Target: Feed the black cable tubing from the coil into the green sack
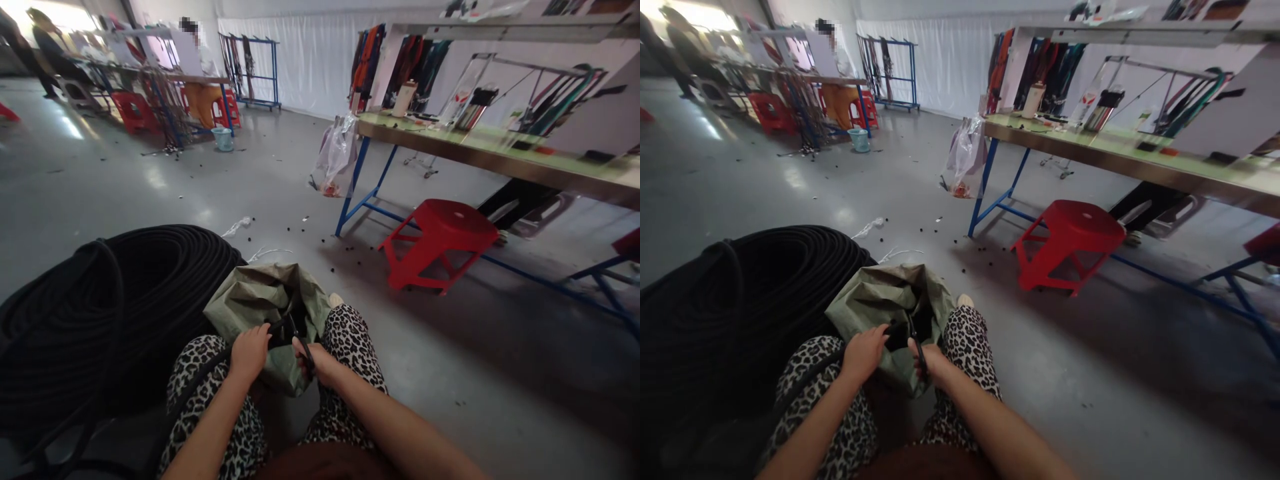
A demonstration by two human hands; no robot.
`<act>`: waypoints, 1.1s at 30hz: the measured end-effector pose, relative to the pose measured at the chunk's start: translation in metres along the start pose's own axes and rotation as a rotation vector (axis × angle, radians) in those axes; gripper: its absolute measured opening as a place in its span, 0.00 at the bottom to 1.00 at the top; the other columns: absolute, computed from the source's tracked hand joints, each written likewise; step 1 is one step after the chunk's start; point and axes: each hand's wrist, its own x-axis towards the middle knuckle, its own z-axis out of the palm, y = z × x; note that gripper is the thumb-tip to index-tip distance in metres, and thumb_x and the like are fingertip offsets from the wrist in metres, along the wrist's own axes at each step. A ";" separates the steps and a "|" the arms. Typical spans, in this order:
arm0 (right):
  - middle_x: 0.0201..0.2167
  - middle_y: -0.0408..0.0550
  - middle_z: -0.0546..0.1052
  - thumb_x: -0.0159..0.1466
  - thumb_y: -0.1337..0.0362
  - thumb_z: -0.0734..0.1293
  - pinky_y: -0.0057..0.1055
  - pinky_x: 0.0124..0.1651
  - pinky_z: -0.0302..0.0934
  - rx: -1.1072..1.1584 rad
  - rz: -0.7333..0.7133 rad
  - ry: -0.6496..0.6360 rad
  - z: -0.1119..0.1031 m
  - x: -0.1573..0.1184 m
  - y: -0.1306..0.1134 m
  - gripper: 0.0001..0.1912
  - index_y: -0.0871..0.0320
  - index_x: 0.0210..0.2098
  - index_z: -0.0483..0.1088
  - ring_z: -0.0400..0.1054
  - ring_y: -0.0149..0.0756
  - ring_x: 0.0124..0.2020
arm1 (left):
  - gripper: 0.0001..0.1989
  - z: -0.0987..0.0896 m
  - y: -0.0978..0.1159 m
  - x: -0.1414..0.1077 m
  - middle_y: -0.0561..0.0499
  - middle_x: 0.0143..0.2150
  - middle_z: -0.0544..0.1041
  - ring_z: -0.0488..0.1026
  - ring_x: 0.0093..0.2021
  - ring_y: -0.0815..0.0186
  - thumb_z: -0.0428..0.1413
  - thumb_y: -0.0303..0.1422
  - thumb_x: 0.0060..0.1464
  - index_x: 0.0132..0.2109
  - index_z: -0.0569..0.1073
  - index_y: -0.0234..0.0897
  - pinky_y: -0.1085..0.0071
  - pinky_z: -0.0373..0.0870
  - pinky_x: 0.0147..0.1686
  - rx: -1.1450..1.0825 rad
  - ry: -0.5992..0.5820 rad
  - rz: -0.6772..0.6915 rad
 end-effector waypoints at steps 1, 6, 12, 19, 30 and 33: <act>0.17 0.38 0.67 0.66 0.44 0.66 0.23 0.19 0.57 0.007 0.005 -0.005 0.000 -0.001 0.000 0.24 0.61 0.31 0.65 0.60 0.26 0.13 | 0.21 0.000 0.000 0.000 0.41 0.51 0.79 0.76 0.50 0.57 0.40 0.34 0.68 0.60 0.70 0.35 0.62 0.66 0.47 -0.003 0.004 -0.004; 0.19 0.40 0.69 0.68 0.44 0.64 0.22 0.19 0.58 -0.010 0.018 -0.040 0.002 -0.004 0.002 0.25 0.63 0.33 0.66 0.65 0.28 0.14 | 0.21 -0.001 0.000 0.001 0.40 0.50 0.79 0.76 0.49 0.57 0.40 0.33 0.68 0.59 0.70 0.35 0.62 0.67 0.47 -0.012 0.034 -0.015; 0.20 0.41 0.70 0.66 0.45 0.67 0.22 0.22 0.61 -0.020 0.011 -0.089 0.005 -0.007 0.001 0.24 0.63 0.34 0.67 0.66 0.27 0.16 | 0.22 -0.003 0.000 0.000 0.41 0.49 0.79 0.76 0.48 0.57 0.39 0.34 0.68 0.60 0.70 0.35 0.61 0.66 0.46 0.006 0.017 0.012; 0.19 0.41 0.70 0.66 0.46 0.67 0.22 0.23 0.62 -0.018 0.019 -0.124 0.006 -0.009 -0.001 0.24 0.63 0.32 0.67 0.66 0.26 0.17 | 0.22 -0.004 0.001 -0.001 0.40 0.49 0.79 0.76 0.49 0.56 0.40 0.33 0.67 0.61 0.70 0.36 0.61 0.67 0.46 0.013 0.012 0.020; 0.21 0.41 0.70 0.63 0.42 0.68 0.22 0.25 0.63 -0.024 0.014 -0.177 0.002 -0.009 0.001 0.27 0.63 0.33 0.68 0.67 0.26 0.18 | 0.21 -0.003 0.001 -0.002 0.40 0.48 0.80 0.76 0.48 0.57 0.41 0.32 0.66 0.60 0.71 0.36 0.61 0.66 0.47 -0.003 -0.006 0.050; 0.20 0.41 0.70 0.63 0.41 0.67 0.22 0.25 0.63 -0.035 0.019 -0.168 0.003 -0.006 0.003 0.27 0.64 0.33 0.68 0.66 0.26 0.17 | 0.21 -0.003 0.001 -0.002 0.40 0.48 0.80 0.76 0.48 0.56 0.40 0.33 0.67 0.60 0.71 0.37 0.60 0.66 0.47 0.014 -0.029 0.064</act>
